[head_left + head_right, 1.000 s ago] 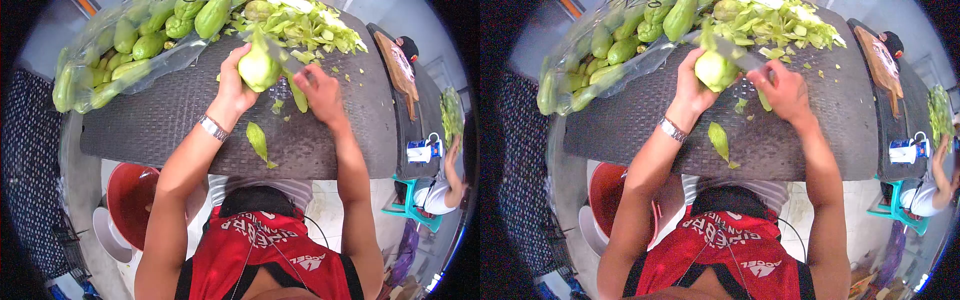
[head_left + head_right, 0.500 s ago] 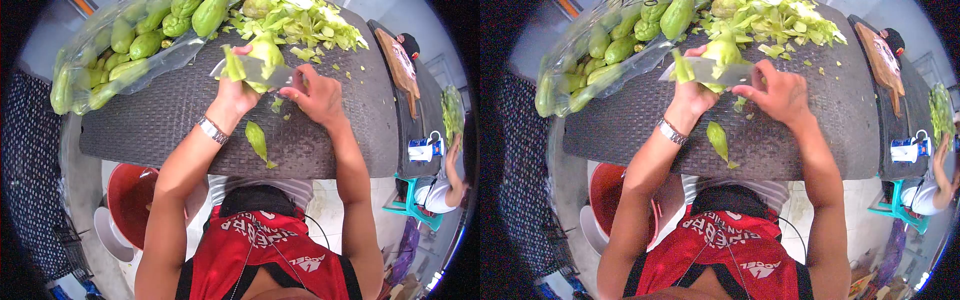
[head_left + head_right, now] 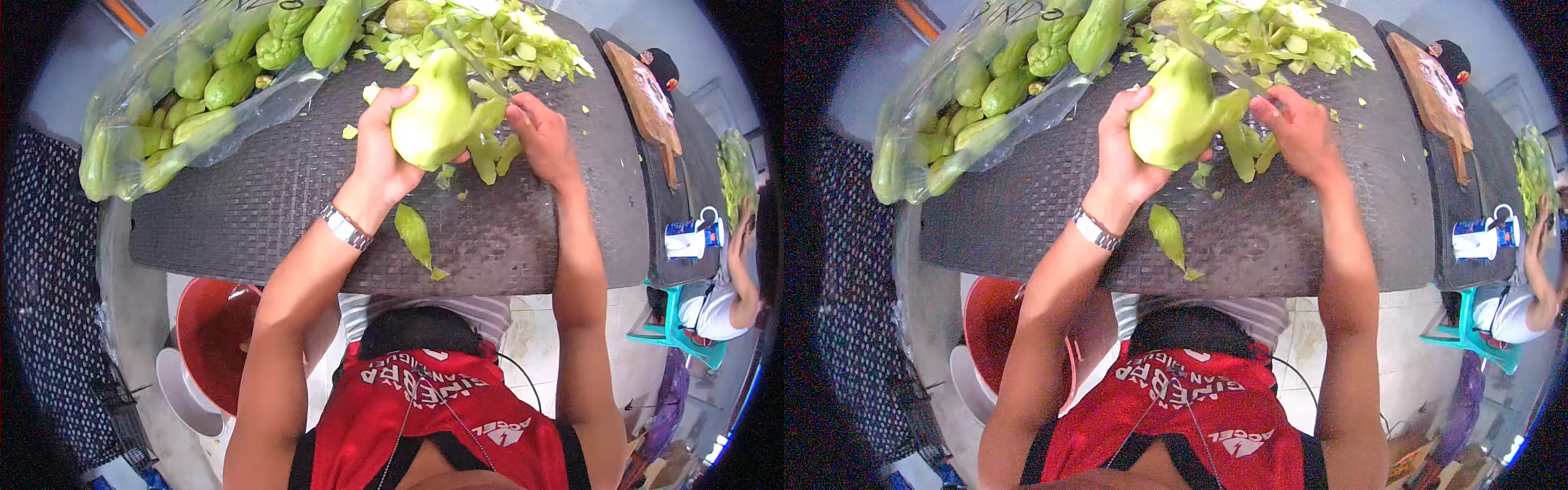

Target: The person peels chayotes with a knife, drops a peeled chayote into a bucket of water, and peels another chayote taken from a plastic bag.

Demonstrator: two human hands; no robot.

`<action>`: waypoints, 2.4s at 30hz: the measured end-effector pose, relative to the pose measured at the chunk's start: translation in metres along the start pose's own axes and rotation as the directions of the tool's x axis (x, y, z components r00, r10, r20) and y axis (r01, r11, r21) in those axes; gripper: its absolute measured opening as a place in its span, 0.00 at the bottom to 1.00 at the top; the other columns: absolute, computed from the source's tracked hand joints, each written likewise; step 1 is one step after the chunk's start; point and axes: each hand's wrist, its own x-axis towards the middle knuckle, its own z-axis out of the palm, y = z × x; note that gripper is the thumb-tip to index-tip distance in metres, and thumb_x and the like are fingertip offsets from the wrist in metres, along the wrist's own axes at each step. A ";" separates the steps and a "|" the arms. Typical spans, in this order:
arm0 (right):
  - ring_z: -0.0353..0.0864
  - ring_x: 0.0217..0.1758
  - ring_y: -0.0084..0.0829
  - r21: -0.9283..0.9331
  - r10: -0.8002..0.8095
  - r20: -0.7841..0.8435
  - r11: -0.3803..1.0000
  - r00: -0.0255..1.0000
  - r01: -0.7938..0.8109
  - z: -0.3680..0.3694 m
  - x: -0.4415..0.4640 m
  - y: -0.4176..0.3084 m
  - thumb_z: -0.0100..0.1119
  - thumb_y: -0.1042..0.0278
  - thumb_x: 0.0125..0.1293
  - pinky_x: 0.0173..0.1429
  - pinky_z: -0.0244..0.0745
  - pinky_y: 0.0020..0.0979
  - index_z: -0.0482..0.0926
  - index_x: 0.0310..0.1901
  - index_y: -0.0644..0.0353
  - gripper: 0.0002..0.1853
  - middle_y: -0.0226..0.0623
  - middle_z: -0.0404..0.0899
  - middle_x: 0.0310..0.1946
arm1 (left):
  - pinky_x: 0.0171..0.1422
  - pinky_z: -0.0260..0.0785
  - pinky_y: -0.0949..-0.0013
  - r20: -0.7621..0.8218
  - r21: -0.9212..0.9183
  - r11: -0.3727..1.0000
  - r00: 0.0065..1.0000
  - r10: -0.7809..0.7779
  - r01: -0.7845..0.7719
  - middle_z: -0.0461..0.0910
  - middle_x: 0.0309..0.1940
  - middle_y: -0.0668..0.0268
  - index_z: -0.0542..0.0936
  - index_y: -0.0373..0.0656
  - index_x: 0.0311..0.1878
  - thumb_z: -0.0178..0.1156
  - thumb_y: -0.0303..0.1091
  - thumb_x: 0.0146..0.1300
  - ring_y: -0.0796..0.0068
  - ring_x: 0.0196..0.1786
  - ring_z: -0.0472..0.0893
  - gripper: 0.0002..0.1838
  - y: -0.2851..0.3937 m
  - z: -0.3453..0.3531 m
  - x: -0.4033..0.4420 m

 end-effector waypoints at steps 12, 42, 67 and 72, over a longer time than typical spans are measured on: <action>0.84 0.22 0.42 -0.086 -0.231 0.150 0.966 0.961 0.245 0.010 -0.017 -0.042 0.69 0.31 0.61 0.29 0.74 0.40 0.81 0.39 0.55 0.29 0.38 0.77 0.17 | 0.57 0.79 0.39 -0.177 -0.022 0.997 0.982 0.071 -0.076 0.81 0.60 0.59 0.72 0.44 0.68 0.54 0.57 0.75 0.56 0.59 0.84 0.29 -0.018 -0.025 0.006; 0.80 0.25 0.39 0.047 -0.084 0.177 0.996 0.981 0.077 0.001 -0.014 -0.037 0.63 0.34 0.68 0.32 0.71 0.40 0.83 0.41 0.58 0.29 0.43 0.77 0.20 | 0.56 0.81 0.42 -0.004 0.122 0.992 0.999 -0.034 0.034 0.81 0.58 0.54 0.72 0.41 0.68 0.60 0.40 0.67 0.54 0.57 0.84 0.27 -0.008 -0.014 0.004; 0.87 0.36 0.51 -0.079 0.294 -0.033 0.952 0.955 -0.296 0.009 0.001 -0.010 0.58 0.28 0.69 0.44 0.78 0.47 0.84 0.40 0.59 0.34 0.47 0.84 0.25 | 0.65 0.74 0.47 -0.236 -0.013 0.995 0.968 0.089 -0.095 0.83 0.59 0.60 0.77 0.46 0.65 0.55 0.55 0.75 0.58 0.60 0.82 0.26 0.004 -0.021 0.018; 0.88 0.31 0.47 -0.114 0.062 0.084 0.992 0.995 -0.052 0.022 -0.020 -0.060 0.66 0.31 0.64 0.38 0.80 0.45 0.82 0.39 0.57 0.30 0.42 0.83 0.22 | 0.65 0.75 0.50 -0.235 -0.177 0.979 0.970 0.060 -0.104 0.83 0.59 0.62 0.77 0.45 0.65 0.57 0.53 0.74 0.59 0.60 0.83 0.25 0.000 -0.028 0.018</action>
